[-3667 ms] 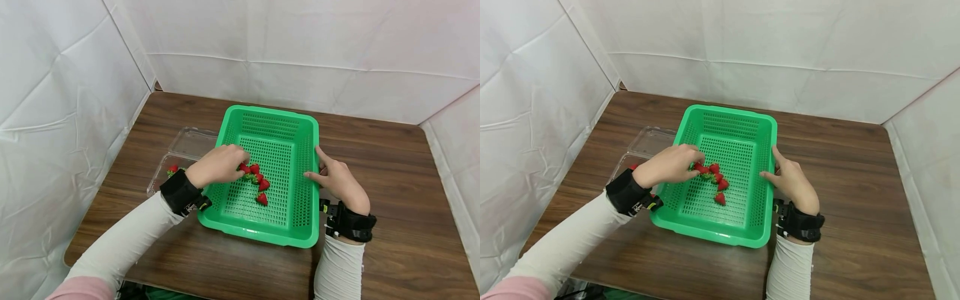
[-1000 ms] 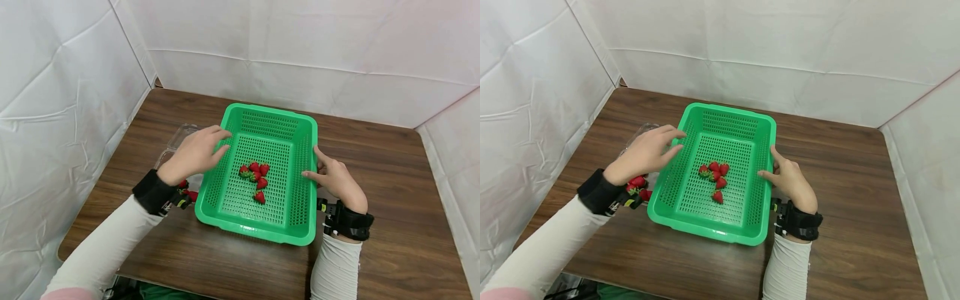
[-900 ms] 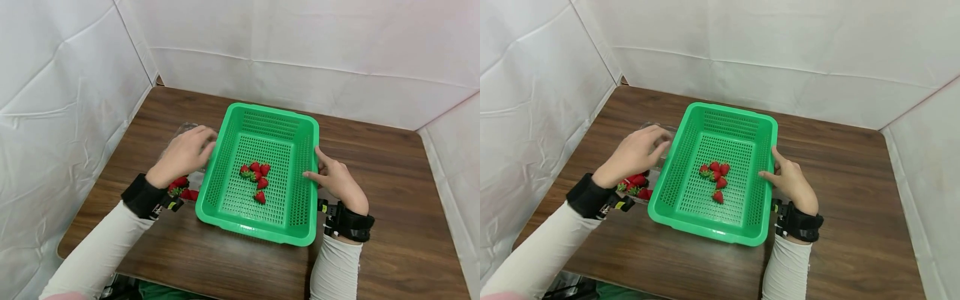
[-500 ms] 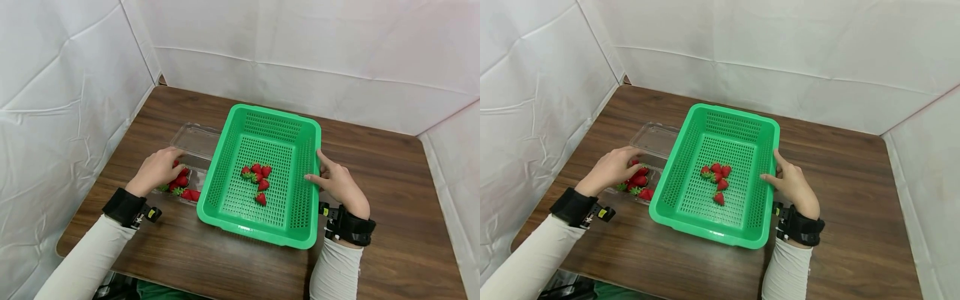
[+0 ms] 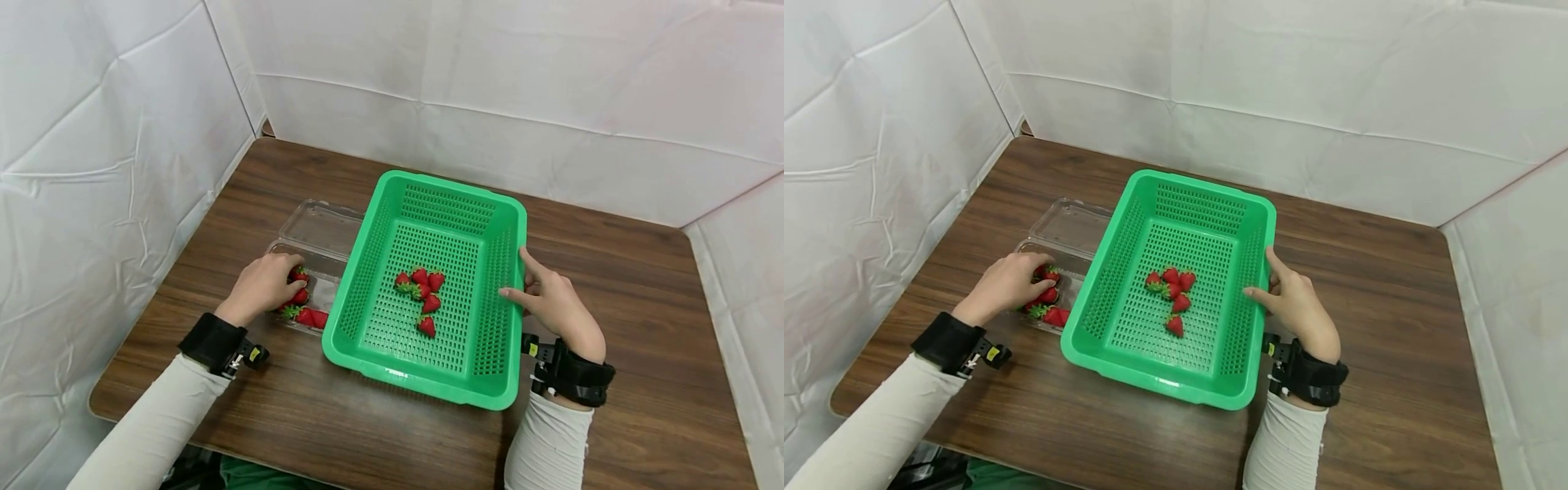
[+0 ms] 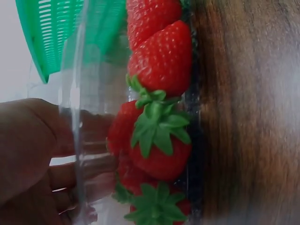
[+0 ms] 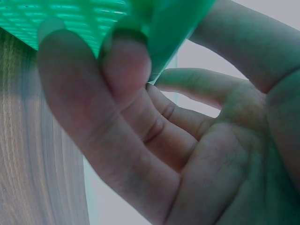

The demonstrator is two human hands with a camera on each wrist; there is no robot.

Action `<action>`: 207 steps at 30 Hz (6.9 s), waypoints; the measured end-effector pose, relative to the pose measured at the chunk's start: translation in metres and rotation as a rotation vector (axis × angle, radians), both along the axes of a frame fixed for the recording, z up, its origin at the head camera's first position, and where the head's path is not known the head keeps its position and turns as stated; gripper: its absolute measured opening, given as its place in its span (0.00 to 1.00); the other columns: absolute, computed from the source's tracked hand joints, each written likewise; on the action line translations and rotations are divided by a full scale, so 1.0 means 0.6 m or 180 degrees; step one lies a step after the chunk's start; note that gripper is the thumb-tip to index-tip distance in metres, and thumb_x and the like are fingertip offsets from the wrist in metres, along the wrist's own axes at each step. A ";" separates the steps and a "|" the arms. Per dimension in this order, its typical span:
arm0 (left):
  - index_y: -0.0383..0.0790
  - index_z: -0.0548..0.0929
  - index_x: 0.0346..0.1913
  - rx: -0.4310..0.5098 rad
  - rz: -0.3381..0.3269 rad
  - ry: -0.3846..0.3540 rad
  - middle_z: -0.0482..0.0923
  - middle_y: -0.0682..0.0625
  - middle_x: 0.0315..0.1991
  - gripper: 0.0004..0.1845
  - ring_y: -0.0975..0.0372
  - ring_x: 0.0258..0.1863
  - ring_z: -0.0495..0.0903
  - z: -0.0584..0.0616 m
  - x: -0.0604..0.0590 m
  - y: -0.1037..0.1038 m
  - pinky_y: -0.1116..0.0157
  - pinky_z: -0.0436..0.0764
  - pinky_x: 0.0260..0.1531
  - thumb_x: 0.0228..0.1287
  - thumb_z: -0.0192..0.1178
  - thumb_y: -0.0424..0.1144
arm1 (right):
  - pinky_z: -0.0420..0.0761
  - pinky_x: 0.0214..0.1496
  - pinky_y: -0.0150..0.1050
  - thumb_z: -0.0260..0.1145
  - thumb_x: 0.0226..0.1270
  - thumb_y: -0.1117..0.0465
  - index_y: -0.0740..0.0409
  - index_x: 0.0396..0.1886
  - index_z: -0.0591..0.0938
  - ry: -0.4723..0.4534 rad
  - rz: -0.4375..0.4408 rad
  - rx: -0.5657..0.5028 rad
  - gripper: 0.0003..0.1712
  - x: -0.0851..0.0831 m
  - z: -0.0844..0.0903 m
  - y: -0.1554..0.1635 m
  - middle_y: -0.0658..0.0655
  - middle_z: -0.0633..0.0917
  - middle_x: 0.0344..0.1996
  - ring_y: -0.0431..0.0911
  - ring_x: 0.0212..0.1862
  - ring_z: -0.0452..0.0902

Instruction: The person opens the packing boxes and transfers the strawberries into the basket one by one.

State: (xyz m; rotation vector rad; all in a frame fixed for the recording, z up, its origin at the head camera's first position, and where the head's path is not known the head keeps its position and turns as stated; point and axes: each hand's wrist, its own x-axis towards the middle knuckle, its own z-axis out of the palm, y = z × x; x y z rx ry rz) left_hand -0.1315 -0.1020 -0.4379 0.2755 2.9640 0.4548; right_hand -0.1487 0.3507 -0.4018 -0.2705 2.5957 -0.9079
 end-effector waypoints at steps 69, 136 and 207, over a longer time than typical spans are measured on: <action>0.40 0.82 0.53 0.0476 -0.0710 0.1029 0.79 0.45 0.48 0.14 0.58 0.33 0.79 0.157 0.010 0.155 0.63 0.76 0.32 0.67 0.61 0.40 | 0.77 0.32 0.36 0.61 0.70 0.46 0.55 0.78 0.42 0.0119 0.0078 0.0003 0.50 0.002 0.002 0.000 0.63 0.80 0.43 0.42 0.29 0.82; 0.50 0.56 0.24 -0.1693 -0.2339 0.0173 0.55 0.54 0.20 0.20 0.64 0.25 0.54 0.056 -0.033 0.355 0.64 0.54 0.26 0.72 0.51 0.32 | 0.81 0.37 0.38 0.61 0.70 0.47 0.53 0.79 0.42 0.0089 0.0066 -0.0076 0.50 -0.002 0.001 -0.003 0.62 0.79 0.42 0.41 0.29 0.82; 0.34 0.80 0.56 0.0027 -0.0297 -0.0426 0.81 0.38 0.51 0.20 0.49 0.42 0.83 0.012 -0.004 0.038 0.54 0.80 0.38 0.63 0.64 0.37 | 0.81 0.39 0.40 0.61 0.70 0.48 0.49 0.79 0.42 0.0054 0.0011 -0.0106 0.49 -0.001 -0.002 0.000 0.60 0.77 0.42 0.43 0.31 0.82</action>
